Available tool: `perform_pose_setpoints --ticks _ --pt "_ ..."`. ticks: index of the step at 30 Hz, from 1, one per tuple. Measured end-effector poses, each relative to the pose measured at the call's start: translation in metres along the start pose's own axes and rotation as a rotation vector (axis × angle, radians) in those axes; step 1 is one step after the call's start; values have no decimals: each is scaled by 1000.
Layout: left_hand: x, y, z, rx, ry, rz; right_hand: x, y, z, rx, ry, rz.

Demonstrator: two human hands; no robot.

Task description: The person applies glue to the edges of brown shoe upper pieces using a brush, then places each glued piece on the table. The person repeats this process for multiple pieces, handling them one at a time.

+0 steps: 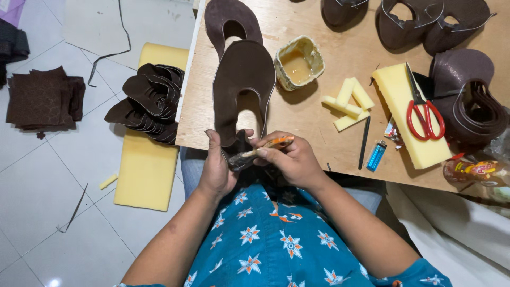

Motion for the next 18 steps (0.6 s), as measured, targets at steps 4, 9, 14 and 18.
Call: perform_pose_setpoints --ticks 4,9,14,18 --pt "-10 7 -1 6 43 0 -12 -8 -3 -40 32 -195" --pt "-10 21 0 99 1 -17 -77 -75 -15 -462 264 -83" --pt "-12 28 2 140 30 16 -122 -112 -63 -577 420 809" --pt "-10 29 4 160 31 43 -115 -111 -93 -681 372 1259"
Point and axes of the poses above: each hand's wrist, its own z-axis away from the middle knuckle, its own x-axis out of the palm, y = z × x, the point moved 9 cm from there along -z, towards the middle knuckle, and after that the axes turned 5 degrees about -x, right-handed, at the moved point
